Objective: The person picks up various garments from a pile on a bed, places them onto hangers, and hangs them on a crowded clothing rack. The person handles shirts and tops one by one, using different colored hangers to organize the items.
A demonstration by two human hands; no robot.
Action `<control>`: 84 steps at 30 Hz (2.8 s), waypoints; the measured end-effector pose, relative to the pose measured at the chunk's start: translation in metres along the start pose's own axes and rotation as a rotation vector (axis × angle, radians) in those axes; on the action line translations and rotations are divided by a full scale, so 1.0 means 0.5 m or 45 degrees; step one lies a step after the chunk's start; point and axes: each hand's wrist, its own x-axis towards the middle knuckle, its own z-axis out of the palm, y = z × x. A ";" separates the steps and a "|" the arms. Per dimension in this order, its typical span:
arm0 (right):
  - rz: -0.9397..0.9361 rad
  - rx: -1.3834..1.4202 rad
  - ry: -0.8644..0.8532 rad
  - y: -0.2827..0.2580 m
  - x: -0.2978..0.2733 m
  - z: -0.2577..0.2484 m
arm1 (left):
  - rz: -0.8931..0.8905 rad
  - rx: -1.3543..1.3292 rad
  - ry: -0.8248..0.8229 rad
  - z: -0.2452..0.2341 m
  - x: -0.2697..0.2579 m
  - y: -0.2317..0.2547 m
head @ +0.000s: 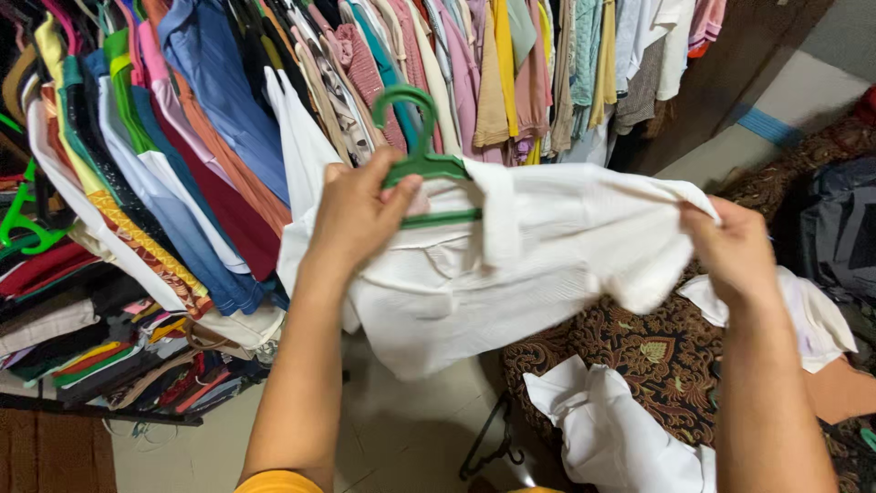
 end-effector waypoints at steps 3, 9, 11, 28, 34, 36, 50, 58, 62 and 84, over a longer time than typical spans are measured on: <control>0.050 -0.331 -0.148 -0.024 -0.010 -0.019 | -0.047 -0.012 0.098 -0.009 -0.006 -0.016; -0.388 -0.566 -0.174 -0.232 -0.056 0.094 | -0.082 -0.057 -0.163 0.038 0.002 -0.003; -0.836 -0.524 -0.291 -0.294 -0.067 0.142 | 0.005 -0.137 -0.180 0.056 0.004 0.010; 0.517 0.589 -1.075 -0.424 0.003 0.374 | -0.043 -0.563 0.154 -0.024 -0.042 -0.187; 0.416 0.654 -1.141 -0.451 0.061 0.337 | 0.159 -0.448 0.136 -0.039 -0.075 -0.272; 0.304 0.645 -1.234 -0.446 0.081 0.344 | 0.207 -0.503 0.102 -0.019 -0.068 -0.270; 0.331 1.054 -1.485 -0.437 0.111 0.360 | -0.352 -0.846 0.416 -0.014 -0.046 -0.368; 0.214 1.000 -1.261 -0.538 0.193 0.519 | -0.602 -1.213 0.641 0.139 0.077 -0.777; 0.226 0.979 -1.194 -0.598 0.234 0.677 | -0.632 -1.370 0.639 0.248 0.188 -0.968; -0.064 0.891 -0.689 -0.613 0.614 1.323 | -1.114 -1.420 0.520 0.161 -0.018 -1.115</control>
